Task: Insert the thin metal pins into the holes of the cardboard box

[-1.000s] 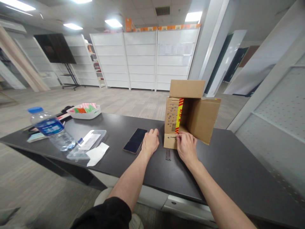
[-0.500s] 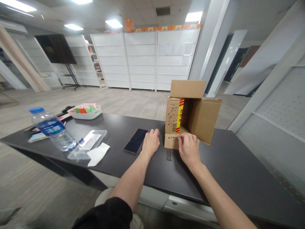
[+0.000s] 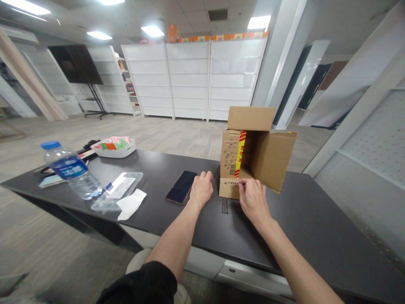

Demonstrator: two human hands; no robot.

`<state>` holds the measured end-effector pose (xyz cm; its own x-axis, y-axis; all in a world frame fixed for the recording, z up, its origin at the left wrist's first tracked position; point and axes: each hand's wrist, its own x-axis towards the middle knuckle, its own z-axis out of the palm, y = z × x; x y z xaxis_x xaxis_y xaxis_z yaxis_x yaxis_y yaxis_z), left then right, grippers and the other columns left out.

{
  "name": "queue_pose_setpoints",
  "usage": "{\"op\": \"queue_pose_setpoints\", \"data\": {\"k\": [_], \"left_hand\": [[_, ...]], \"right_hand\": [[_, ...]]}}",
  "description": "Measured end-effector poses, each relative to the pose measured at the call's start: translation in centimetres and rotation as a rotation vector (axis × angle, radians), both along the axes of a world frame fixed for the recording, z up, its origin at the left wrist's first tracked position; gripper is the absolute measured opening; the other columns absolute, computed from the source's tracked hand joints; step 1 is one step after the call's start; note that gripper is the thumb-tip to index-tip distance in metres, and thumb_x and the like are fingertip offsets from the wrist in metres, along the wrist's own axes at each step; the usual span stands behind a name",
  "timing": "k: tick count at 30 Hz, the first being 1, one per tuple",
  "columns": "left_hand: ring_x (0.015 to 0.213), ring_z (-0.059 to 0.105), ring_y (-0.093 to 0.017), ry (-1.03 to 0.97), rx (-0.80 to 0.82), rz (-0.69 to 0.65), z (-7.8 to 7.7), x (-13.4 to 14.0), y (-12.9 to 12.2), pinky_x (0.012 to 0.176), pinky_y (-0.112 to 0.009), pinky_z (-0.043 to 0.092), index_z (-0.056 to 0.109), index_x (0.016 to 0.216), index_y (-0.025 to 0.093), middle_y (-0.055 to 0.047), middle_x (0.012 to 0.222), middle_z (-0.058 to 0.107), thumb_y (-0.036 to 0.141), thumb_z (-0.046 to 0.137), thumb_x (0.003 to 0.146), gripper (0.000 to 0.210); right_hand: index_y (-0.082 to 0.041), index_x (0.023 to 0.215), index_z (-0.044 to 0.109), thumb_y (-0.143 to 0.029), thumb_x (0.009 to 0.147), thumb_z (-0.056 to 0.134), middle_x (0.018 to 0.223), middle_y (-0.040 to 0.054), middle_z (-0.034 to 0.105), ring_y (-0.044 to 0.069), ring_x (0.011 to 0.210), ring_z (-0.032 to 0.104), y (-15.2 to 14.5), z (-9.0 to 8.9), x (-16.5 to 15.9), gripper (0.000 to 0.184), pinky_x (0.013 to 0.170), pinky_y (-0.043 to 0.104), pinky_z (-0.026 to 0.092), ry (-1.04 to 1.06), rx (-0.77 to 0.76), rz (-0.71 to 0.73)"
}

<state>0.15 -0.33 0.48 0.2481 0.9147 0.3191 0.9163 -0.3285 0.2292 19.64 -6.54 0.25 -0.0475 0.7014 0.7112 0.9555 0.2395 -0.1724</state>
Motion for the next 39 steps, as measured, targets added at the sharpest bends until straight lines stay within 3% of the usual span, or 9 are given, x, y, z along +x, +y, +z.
{"op": "queue_pose_setpoints", "data": {"k": [10,19,39], "left_hand": [[0.094,0.062,-0.019,0.008,-0.025,0.011,0.2,0.1,-0.1,0.09,-0.033,0.043,0.057,0.107,0.022,-0.006,0.105,0.062,0.012,0.041,0.094,0.023],[0.095,0.062,-0.02,0.009,-0.02,0.005,0.5,0.1,-0.2,0.091,-0.033,0.043,0.057,0.105,0.022,-0.006,0.103,0.062,0.011,0.042,0.093,0.023],[0.096,0.062,-0.02,0.012,-0.008,0.001,0.2,0.0,-0.1,0.09,-0.033,0.044,0.057,0.106,0.022,-0.006,0.104,0.062,0.011,0.042,0.093,0.023]], "right_hand": [[-0.021,0.095,0.055,-0.022,0.104,0.038,0.09,0.0094,0.065,0.027,0.089,0.055,-2.4,1.0,-1.0,0.02,0.076,0.037,0.035,-0.026,-0.005,0.106],[-0.02,0.093,0.053,-0.018,0.104,0.041,0.089,0.0071,0.061,0.023,0.081,0.053,-5.4,-1.3,-0.2,0.017,0.074,0.035,0.039,-0.1,-0.147,0.332],[-0.022,0.093,0.054,-0.018,0.103,0.041,0.089,0.0059,0.063,0.022,0.084,0.056,-5.7,-0.6,-0.7,0.017,0.074,0.035,0.045,-0.105,-0.295,0.48]]}}
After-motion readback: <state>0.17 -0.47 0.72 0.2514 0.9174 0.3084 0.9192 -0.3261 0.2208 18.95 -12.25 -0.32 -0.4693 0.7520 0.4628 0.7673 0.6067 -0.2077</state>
